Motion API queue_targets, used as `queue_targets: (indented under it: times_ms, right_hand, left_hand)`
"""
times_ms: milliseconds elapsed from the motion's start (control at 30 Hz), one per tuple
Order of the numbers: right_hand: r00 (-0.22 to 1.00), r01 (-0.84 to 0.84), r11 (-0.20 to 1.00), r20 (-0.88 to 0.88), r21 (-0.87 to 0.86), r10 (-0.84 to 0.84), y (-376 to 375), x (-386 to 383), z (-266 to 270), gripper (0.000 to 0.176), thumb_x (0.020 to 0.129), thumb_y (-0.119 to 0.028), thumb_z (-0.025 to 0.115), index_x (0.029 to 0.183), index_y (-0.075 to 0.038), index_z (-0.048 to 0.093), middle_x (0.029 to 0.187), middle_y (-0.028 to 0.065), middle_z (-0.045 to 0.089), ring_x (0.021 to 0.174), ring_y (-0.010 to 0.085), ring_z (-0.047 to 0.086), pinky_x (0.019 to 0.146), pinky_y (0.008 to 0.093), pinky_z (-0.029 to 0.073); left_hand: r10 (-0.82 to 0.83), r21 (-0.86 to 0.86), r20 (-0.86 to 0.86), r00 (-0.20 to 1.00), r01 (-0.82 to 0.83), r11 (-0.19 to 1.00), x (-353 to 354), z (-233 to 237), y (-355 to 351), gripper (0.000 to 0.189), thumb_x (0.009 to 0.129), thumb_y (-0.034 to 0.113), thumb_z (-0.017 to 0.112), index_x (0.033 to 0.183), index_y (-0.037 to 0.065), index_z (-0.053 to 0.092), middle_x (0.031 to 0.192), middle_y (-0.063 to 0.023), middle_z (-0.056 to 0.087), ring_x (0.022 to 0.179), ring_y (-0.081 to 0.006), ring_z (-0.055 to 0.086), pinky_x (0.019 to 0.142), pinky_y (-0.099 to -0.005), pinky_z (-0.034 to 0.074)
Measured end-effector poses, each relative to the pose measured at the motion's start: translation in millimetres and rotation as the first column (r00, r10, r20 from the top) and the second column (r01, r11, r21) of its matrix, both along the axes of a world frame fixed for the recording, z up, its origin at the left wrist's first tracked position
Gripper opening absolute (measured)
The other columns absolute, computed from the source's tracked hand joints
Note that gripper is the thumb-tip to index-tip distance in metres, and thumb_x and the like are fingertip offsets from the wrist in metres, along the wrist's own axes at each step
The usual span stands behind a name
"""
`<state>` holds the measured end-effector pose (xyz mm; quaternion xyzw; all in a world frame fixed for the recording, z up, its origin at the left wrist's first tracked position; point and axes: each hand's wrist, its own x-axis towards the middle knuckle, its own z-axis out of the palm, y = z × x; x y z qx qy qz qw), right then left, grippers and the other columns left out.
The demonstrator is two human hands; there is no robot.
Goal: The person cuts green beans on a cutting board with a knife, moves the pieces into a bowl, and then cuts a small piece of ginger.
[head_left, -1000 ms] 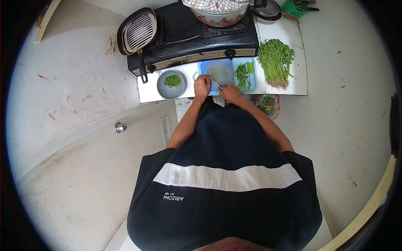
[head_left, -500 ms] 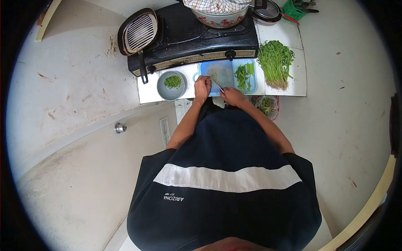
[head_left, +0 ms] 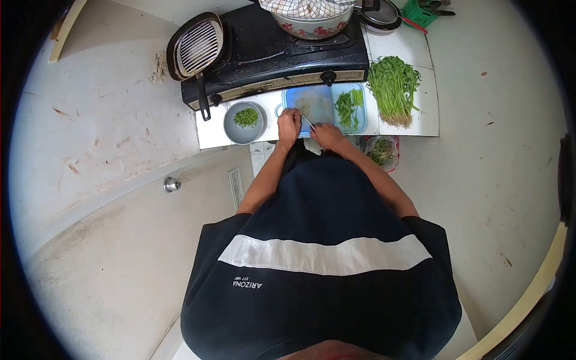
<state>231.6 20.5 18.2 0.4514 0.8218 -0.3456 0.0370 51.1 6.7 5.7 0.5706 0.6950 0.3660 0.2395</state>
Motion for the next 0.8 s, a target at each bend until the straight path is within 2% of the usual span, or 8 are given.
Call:
queue_targets:
  times_ms: [133,367,433,567,667,800]
  right_hand:
    - [1.000,0.026,0.999,-0.017,-0.023,-0.027,2.0,-1.7,6.2,0.045,0.101,-0.037,0.050,0.098,0.004,0.068,0.089,0.0271,0.071,0.087,0.0449,0.070,0.082,0.0527,0.056]
    - [1.000,0.010,1.000,-0.020,-0.027,-0.010,-0.2,17.7,-2.7,0.045,0.101,-0.038,0.050,0.100,0.003,0.068,0.090,0.0261,0.071,0.087,0.0445,0.069,0.082,0.0532,0.055]
    - [1.000,0.001,0.999,-0.019,-0.048,-0.002,0.5,16.9,2.8,0.045,0.101,-0.038,0.050,0.100,0.003,0.068,0.089,0.0263,0.071,0.087,0.0445,0.069,0.082,0.0534,0.055]
    - [0.999,-0.006,0.996,-0.035,-0.087,0.003,0.3,16.6,11.7,0.045,0.101,-0.038,0.051,0.101,0.004,0.067,0.089,0.0271,0.070,0.087,0.0450,0.069,0.081,0.0535,0.055]
    - [0.998,-0.019,0.999,-0.064,-0.035,0.017,-1.5,11.7,-6.6,0.045,0.101,-0.038,0.052,0.101,0.004,0.067,0.089,0.0277,0.070,0.086,0.0458,0.069,0.080,0.0532,0.055]
    - [1.000,0.008,0.999,-0.014,-0.050,-0.008,3.4,-1.5,-0.6,0.044,0.101,-0.037,0.052,0.100,0.004,0.067,0.089,0.0281,0.070,0.085,0.0464,0.068,0.080,0.0533,0.055]
  left_hand:
    - [0.005,-0.008,-0.042,0.999,-0.006,1.000,0.9,3.0,0.2,0.009,0.086,0.002,0.065,0.091,-0.001,0.072,0.083,-0.0204,0.066,0.071,-0.0355,0.067,0.067,-0.0427,0.055]
    - [0.041,-0.044,-0.035,0.999,-0.042,0.998,3.3,-1.5,-1.0,0.009,0.087,0.002,0.065,0.090,-0.001,0.072,0.083,-0.0209,0.065,0.070,-0.0357,0.067,0.067,-0.0427,0.055]
    - [0.044,-0.018,0.013,0.999,-0.044,0.999,2.8,-4.0,-1.5,0.008,0.086,0.001,0.064,0.090,-0.002,0.072,0.082,-0.0208,0.065,0.070,-0.0358,0.067,0.067,-0.0428,0.055]
    - [0.037,-0.039,-0.001,0.999,-0.037,0.999,0.6,-4.7,-0.8,0.009,0.087,0.001,0.064,0.090,-0.003,0.071,0.082,-0.0208,0.065,0.070,-0.0360,0.066,0.067,-0.0427,0.054]
    - [0.000,-0.013,-0.036,0.999,0.000,1.000,0.1,-6.2,-2.1,0.009,0.087,0.002,0.064,0.090,-0.003,0.071,0.083,-0.0214,0.065,0.071,-0.0362,0.066,0.067,-0.0426,0.054]
    - [0.004,-0.002,0.003,1.000,-0.004,1.000,0.5,-0.5,-2.0,0.010,0.088,0.002,0.063,0.090,-0.004,0.071,0.083,-0.0218,0.064,0.071,-0.0366,0.065,0.067,-0.0433,0.053]
